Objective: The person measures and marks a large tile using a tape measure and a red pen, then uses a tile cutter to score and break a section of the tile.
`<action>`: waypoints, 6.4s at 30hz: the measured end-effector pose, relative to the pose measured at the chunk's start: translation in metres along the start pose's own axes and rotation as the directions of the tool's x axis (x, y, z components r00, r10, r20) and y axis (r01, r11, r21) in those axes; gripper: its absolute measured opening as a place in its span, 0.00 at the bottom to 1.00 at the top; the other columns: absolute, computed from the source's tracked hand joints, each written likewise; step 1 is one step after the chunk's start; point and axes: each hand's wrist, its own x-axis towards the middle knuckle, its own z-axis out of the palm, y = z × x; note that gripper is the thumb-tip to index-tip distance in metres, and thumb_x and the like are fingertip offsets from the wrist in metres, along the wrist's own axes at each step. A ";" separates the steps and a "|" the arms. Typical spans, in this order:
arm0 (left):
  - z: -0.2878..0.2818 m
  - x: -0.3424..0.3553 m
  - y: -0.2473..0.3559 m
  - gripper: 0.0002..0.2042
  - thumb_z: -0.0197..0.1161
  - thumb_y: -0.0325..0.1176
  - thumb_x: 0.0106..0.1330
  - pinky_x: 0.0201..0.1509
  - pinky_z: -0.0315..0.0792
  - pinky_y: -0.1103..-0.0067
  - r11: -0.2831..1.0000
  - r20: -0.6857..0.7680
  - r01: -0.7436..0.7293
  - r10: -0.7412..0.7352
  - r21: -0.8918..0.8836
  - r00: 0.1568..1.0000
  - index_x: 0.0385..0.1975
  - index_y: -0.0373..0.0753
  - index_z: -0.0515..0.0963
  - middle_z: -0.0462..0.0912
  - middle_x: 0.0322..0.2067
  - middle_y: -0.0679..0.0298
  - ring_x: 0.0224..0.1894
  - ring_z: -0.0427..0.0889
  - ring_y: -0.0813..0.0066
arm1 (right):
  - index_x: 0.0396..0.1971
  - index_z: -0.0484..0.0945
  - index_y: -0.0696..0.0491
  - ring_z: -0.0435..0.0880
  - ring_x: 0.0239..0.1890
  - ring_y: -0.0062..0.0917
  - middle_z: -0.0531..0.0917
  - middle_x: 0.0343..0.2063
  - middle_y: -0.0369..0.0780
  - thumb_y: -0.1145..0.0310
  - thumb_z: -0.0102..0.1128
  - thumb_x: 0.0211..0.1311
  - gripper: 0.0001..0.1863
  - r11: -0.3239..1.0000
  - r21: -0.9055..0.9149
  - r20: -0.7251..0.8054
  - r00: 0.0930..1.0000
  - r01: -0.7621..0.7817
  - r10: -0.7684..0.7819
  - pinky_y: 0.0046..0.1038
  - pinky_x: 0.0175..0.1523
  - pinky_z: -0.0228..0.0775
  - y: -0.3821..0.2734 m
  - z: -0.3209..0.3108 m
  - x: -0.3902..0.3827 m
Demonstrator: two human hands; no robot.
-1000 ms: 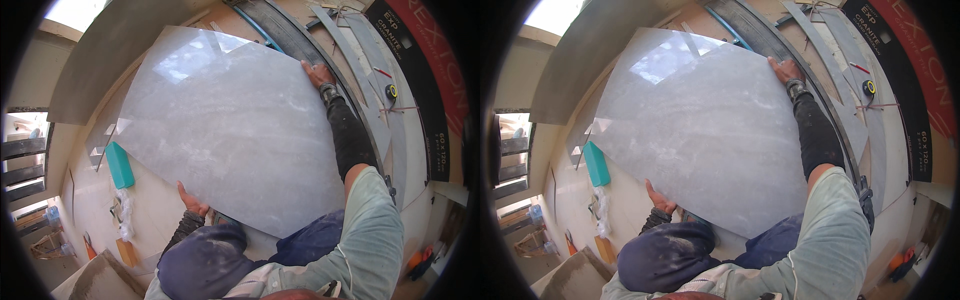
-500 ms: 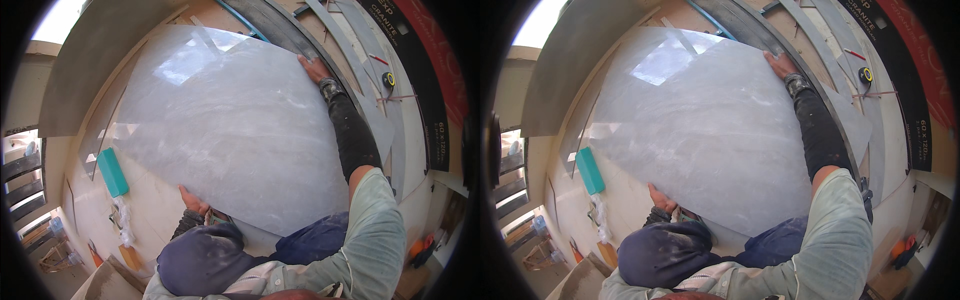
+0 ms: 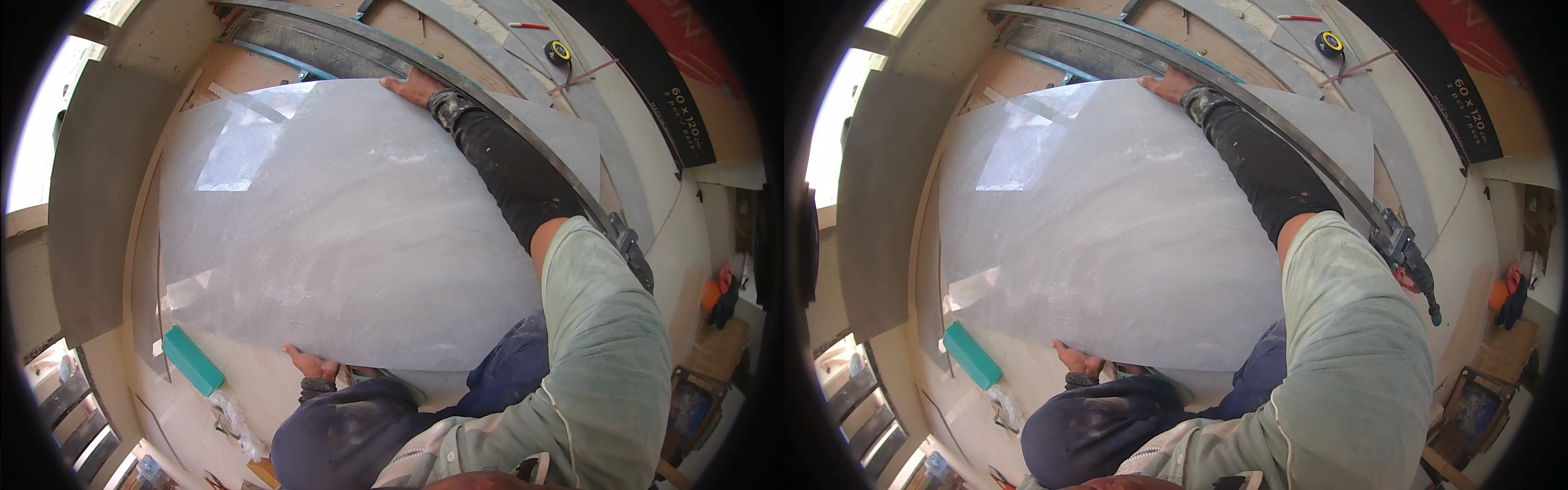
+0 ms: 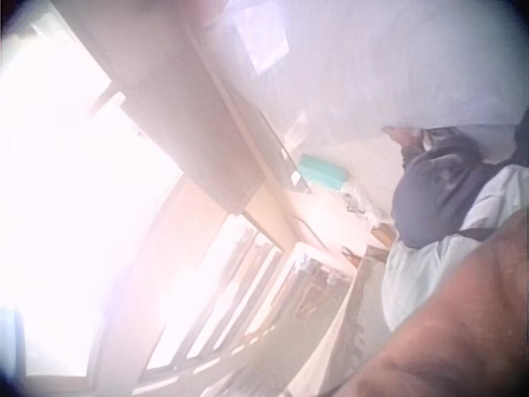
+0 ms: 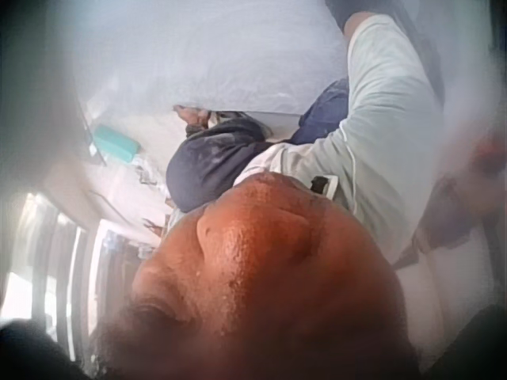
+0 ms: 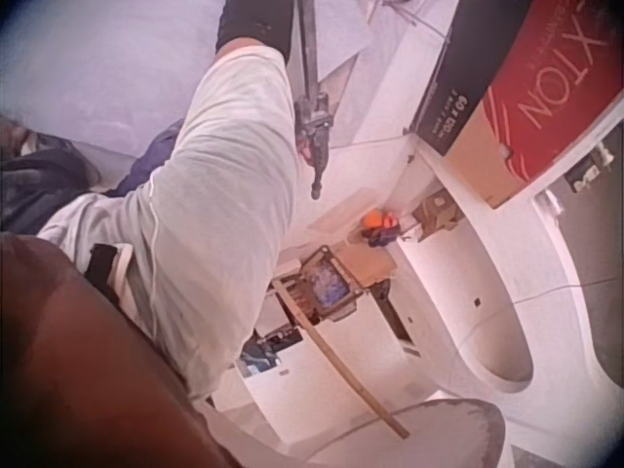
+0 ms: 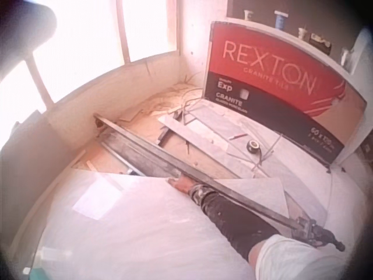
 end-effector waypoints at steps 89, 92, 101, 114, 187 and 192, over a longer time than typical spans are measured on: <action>0.007 0.088 0.113 0.41 0.44 0.67 0.70 0.68 0.69 0.61 0.888 -0.352 -0.381 0.453 0.257 0.819 0.68 0.34 0.64 0.75 0.62 0.50 0.61 0.77 0.53 | 0.50 0.79 0.63 0.81 0.45 0.30 0.85 0.44 0.44 0.47 0.42 0.74 0.31 0.950 0.305 0.461 0.863 0.066 -0.208 0.30 0.56 0.69 0.103 -0.061 0.047; -0.016 0.098 0.114 0.40 0.42 0.67 0.70 0.69 0.68 0.60 0.888 -0.295 -0.413 0.457 0.201 0.839 0.68 0.37 0.64 0.74 0.63 0.51 0.62 0.76 0.53 | 0.45 0.79 0.63 0.79 0.43 0.26 0.84 0.40 0.39 0.51 0.43 0.74 0.28 0.947 0.306 0.481 0.843 0.097 -0.241 0.29 0.53 0.70 0.097 -0.059 0.043; -0.003 0.113 0.102 0.46 0.55 0.69 0.63 0.65 0.72 0.65 0.847 -0.162 -0.530 0.518 -0.035 0.840 0.65 0.29 0.66 0.76 0.60 0.52 0.57 0.79 0.57 | 0.42 0.82 0.62 0.83 0.37 0.31 0.86 0.36 0.48 0.44 0.49 0.70 0.31 0.891 0.065 0.322 0.836 0.448 -0.444 0.32 0.49 0.72 0.149 -0.055 0.069; 0.087 0.088 0.068 0.42 0.67 0.55 0.64 0.61 0.72 0.67 0.836 -0.335 -0.448 0.540 0.317 0.772 0.58 0.16 0.66 0.78 0.54 0.45 0.53 0.80 0.57 | 0.36 0.86 0.66 0.88 0.40 0.41 0.87 0.36 0.57 0.32 0.72 0.43 0.44 0.950 0.104 0.074 0.954 -0.296 0.290 0.36 0.50 0.76 0.147 -0.114 0.029; 0.228 0.048 -0.055 0.29 0.74 0.34 0.62 0.61 0.70 0.71 0.769 0.141 -0.547 0.533 0.331 0.834 0.58 0.29 0.67 0.77 0.53 0.54 0.55 0.76 0.64 | 0.33 0.85 0.60 0.82 0.46 0.52 0.84 0.38 0.58 0.23 0.50 0.57 0.46 0.838 -0.209 -0.249 0.857 -0.503 0.452 0.46 0.53 0.71 0.314 -0.158 -0.017; 0.233 0.044 -0.055 0.29 0.74 0.36 0.62 0.60 0.71 0.71 0.773 0.126 -0.508 0.501 0.379 0.856 0.57 0.29 0.67 0.78 0.53 0.54 0.54 0.77 0.64 | 0.36 0.86 0.60 0.83 0.47 0.52 0.84 0.39 0.57 0.23 0.49 0.57 0.47 0.847 -0.214 -0.311 0.856 -0.486 0.413 0.46 0.53 0.71 0.321 -0.159 -0.020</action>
